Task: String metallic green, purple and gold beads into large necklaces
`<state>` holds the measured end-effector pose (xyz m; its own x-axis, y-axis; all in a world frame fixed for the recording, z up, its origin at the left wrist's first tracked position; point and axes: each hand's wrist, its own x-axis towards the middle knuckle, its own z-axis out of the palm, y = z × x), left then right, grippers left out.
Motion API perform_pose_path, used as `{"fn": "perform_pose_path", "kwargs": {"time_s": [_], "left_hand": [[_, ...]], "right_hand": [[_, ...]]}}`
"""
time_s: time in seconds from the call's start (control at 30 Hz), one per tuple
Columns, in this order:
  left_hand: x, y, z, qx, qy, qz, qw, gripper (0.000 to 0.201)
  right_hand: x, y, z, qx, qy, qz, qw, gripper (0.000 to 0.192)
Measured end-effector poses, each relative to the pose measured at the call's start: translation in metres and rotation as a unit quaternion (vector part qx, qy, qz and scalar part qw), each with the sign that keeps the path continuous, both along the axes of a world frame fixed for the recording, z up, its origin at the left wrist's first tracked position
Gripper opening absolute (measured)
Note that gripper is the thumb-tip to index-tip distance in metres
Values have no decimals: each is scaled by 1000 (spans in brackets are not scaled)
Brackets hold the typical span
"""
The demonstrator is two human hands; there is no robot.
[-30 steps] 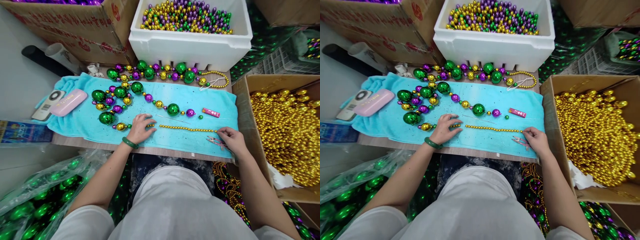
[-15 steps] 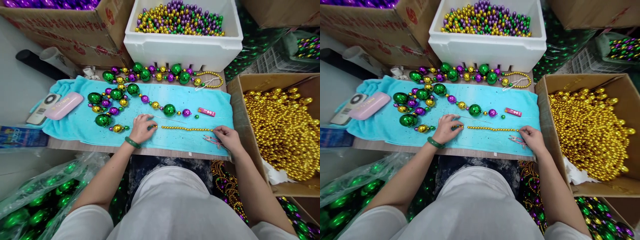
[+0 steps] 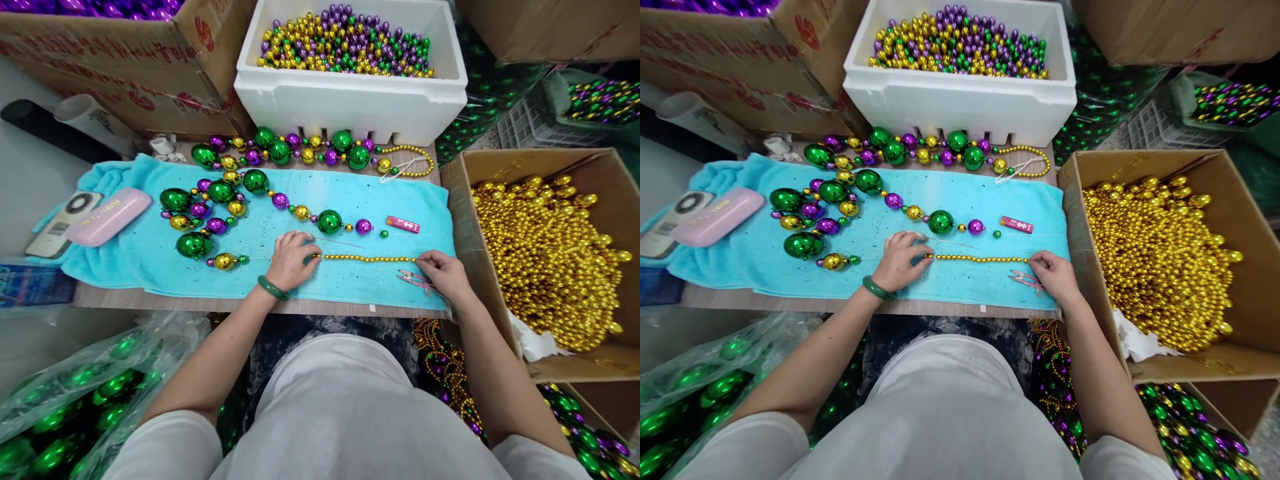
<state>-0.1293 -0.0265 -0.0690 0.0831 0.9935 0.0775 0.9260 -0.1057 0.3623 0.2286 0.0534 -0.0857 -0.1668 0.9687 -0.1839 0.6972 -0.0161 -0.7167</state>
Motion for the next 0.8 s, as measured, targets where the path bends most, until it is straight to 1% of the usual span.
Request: {"fn": "perform_pose_path", "kwargs": {"time_s": [0.13, 0.2, 0.33, 0.4, 0.47, 0.57, 0.7, 0.8], "left_hand": [[-12, -8, 5, -8, 10, 24, 1000, 15], [-10, -9, 6, -10, 10, 31, 999, 19], [11, -3, 3, 0, -6, 10, 1000, 27], [21, 2, 0, 6, -14, -2, 1000, 25], [26, 5, -3, 11, -15, -6, 1000, 21], [22, 4, -4, 18, -4, -6, 1000, 18], [7, -3, 2, 14, 19, 9, 1000, 16], [8, -4, 6, 11, 21, 19, 1000, 22]], "right_hand": [[-1, -1, 3, -7, 10, 2, 1000, 25], [-2, -1, 4, -9, 16, 1, 1000, 26], [-2, -2, 5, -20, 21, 4, 1000, 28], [-3, -2, 6, -25, 26, 4, 999, 28], [-3, -2, 7, -28, 29, 3, 999, 27], [-3, -3, 7, -27, 31, 2, 999, 26], [-2, -2, 4, -12, 28, 3, 1000, 27], [0, -1, 1, -1, 18, 8, 1000, 26]]}}
